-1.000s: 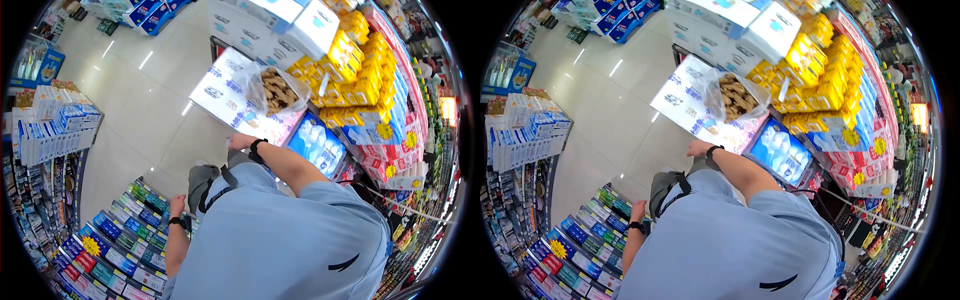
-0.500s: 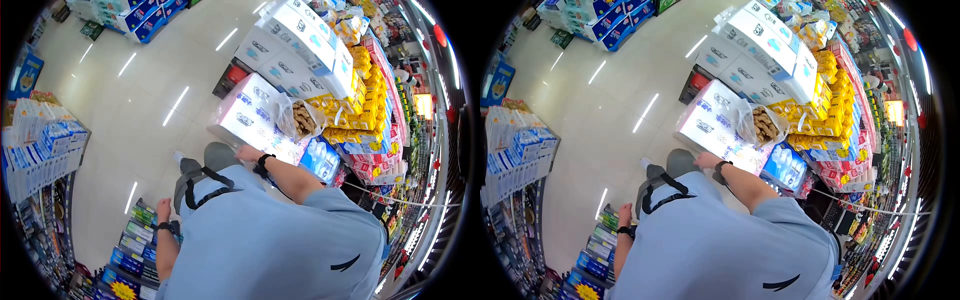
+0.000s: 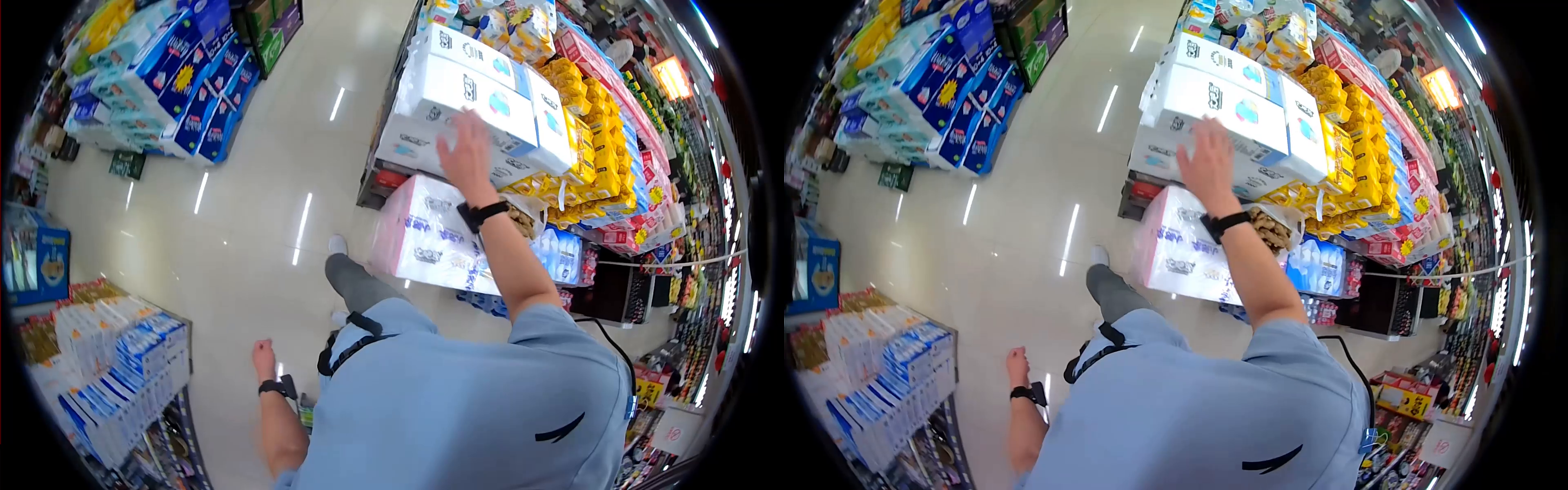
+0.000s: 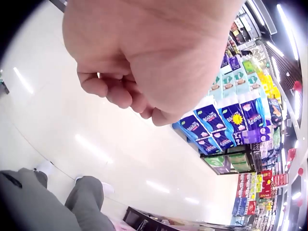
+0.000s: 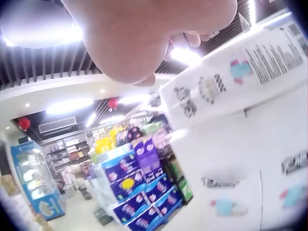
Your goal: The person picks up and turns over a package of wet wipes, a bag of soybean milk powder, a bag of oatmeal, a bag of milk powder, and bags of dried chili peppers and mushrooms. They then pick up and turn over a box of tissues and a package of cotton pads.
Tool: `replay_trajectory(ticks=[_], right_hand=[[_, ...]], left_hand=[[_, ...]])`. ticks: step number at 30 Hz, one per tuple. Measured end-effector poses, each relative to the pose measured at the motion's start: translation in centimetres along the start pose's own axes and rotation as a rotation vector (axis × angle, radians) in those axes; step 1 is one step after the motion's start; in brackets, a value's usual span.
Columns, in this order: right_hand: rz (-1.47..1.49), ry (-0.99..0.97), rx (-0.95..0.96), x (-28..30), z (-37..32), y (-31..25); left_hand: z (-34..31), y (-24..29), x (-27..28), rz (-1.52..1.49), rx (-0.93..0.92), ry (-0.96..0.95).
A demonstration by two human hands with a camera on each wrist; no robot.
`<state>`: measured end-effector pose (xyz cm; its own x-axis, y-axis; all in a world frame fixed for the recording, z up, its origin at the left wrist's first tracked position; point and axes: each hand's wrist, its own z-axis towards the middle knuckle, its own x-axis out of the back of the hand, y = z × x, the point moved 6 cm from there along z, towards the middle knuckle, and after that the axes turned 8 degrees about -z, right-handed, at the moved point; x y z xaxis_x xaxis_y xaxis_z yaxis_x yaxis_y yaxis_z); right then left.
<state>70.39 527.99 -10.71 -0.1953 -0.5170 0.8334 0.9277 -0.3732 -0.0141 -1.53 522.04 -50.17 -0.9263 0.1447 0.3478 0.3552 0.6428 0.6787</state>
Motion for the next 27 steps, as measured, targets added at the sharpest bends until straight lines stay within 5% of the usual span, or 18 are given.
replay_trajectory(ticks=[2, 8, 13, 16, 19, 23, 27], right_hand=[[-0.197, 0.186, -0.073, 1.1, 4.7, 1.7], [-0.193, 0.138, -0.092, -4.9, 6.8, 3.0], [-0.118, 0.158, -0.139, -5.8, 7.1, 4.6], [-0.086, 0.125, -0.211, -5.5, 7.1, 5.4], [-0.091, 0.169, -0.320, -5.8, 6.4, 5.4], [-0.079, 0.244, -0.450, -5.7, 6.2, 5.6], [-0.072, 0.278, -0.496, -5.3, 6.2, 5.2]], left_hand=[[-0.6, 3.7, -3.6, -0.034, 0.084, -0.078], [-2.5, 13.3, -11.6, 0.273, -0.019, -0.320], [2.3, 21.9, -13.4, 0.447, 0.070, -0.381], [7.3, 31.4, -18.1, 0.441, 0.048, -0.512], [10.3, 44.5, -26.6, 0.482, -0.047, -0.643], [4.8, 61.3, -41.4, 0.417, -0.347, -0.796], [-4.2, 67.6, -51.4, 0.352, -0.542, -1.073]])
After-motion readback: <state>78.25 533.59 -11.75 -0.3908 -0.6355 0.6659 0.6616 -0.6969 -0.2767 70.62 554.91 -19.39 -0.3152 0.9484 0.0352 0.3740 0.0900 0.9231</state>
